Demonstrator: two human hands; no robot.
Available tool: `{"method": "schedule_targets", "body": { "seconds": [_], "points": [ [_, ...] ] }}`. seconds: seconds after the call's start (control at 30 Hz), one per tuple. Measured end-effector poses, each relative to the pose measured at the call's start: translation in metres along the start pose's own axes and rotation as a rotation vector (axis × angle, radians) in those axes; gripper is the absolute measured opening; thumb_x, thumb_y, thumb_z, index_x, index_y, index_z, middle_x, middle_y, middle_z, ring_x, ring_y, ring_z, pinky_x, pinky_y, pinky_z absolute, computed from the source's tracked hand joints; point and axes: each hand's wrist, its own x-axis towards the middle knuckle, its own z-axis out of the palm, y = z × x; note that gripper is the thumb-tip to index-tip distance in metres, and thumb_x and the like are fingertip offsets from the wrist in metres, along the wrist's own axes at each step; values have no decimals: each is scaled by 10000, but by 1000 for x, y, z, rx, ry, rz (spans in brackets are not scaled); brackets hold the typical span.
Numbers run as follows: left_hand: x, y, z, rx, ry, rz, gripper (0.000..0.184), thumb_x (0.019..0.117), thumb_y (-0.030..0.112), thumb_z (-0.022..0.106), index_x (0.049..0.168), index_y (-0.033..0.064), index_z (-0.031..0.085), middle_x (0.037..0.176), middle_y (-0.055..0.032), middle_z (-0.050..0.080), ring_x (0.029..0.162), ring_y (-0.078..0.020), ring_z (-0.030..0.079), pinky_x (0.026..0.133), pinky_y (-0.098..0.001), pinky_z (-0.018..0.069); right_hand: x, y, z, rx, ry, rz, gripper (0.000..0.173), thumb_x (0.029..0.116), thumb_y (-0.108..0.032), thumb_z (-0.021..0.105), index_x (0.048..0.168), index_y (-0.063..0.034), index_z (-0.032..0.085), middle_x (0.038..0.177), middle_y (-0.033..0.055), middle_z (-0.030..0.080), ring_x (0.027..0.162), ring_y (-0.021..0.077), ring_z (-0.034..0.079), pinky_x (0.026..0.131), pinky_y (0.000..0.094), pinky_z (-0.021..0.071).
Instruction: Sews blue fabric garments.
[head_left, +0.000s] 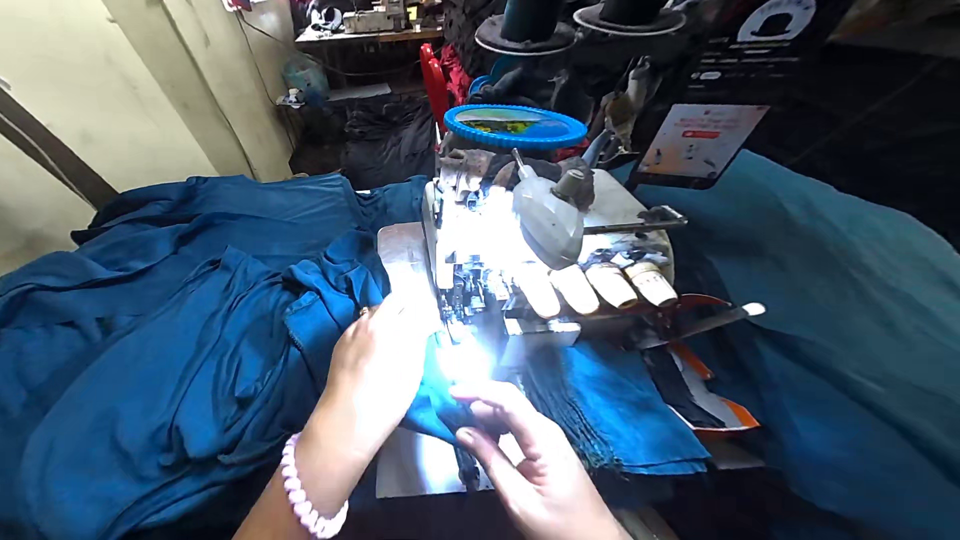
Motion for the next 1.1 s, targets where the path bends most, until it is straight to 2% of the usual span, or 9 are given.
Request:
{"method": "schedule_targets", "body": {
  "seconds": [0.1, 0.23, 0.33, 0.43, 0.53, 0.63, 0.77, 0.93, 1.1],
  "points": [
    [19, 2, 17, 19, -45, -48, 184, 985, 216, 626, 1038, 76, 734, 1043, -116, 690, 1013, -324, 671, 844, -552, 530, 1, 6, 1, -350, 26, 26, 388, 989, -158, 591, 1368, -166, 676, 1087, 44, 732, 977, 133, 691, 874, 314, 574],
    [30, 3, 25, 39, 1, -82, 232, 923, 166, 662, 1114, 45, 713, 1097, -158, 657, 1055, -377, 625, 836, -591, 479, 4, 9, 6, -428, 113, 86, 431, 995, -191, 567, 1415, -119, 633, 1171, 49, 734, 1037, 137, 699, 922, 307, 569],
    [12, 4, 23, 1, 182, -17, 179, 942, 208, 637, 1020, 74, 727, 1089, -105, 682, 1071, -299, 650, 943, -544, 489, -2, 3, 2, -418, 116, 113, 448, 1000, -182, 562, 1437, -95, 605, 1076, 44, 740, 916, 130, 703, 829, 322, 590],
    [-25, 9, 28, -94, 285, 202, 220, 989, 261, 588, 970, 149, 776, 994, -9, 754, 1015, -172, 699, 1004, -433, 506, -13, -18, -21, -587, 208, 9, 335, 984, -105, 579, 1287, -39, 703, 934, 72, 732, 827, 159, 683, 763, 296, 579],
    [-48, 13, 36, -79, 202, 249, 319, 982, 217, 539, 1201, 278, 763, 1198, -43, 723, 1177, -228, 656, 1047, -462, 481, -19, -21, -49, -907, 313, -20, 233, 970, -152, 592, 1088, -59, 770, 926, 90, 733, 854, 225, 700, 766, 351, 583],
    [-53, 13, 38, -102, 187, 234, 448, 949, 165, 527, 1288, 396, 705, 1273, -59, 679, 1260, -270, 598, 1064, -519, 440, -14, 0, -58, -1042, 267, 161, 241, 938, -190, 647, 1077, -19, 746, 939, 165, 709, 874, 355, 711, 740, 493, 600],
    [-71, 19, 17, -276, 243, 164, 326, 1017, 244, 542, 1294, 321, 697, 1266, -49, 681, 1279, -210, 590, 1124, -485, 423, -7, 11, -64, -996, 268, 222, 133, 940, -66, 602, 935, -11, 724, 888, 160, 702, 858, 349, 709, 760, 515, 592],
    [-125, 23, -4, -541, 229, -31, 206, 1029, 263, 603, 1203, 220, 705, 1222, -35, 669, 1302, -121, 545, 1146, -345, 410, -5, 5, -71, -942, 195, 293, 272, 960, -239, 672, 1030, 22, 706, 949, 204, 699, 856, 387, 696, 759, 577, 566],
    [-157, 27, -12, -688, 140, -106, 176, 1001, 160, 634, 1147, 121, 725, 1177, -102, 666, 1278, -147, 550, 1123, -318, 415, 1, 6, -75, -867, 209, 310, 115, 970, -83, 629, 955, -26, 728, 881, 142, 697, 813, 308, 691, 733, 531, 568]
  ]
}}
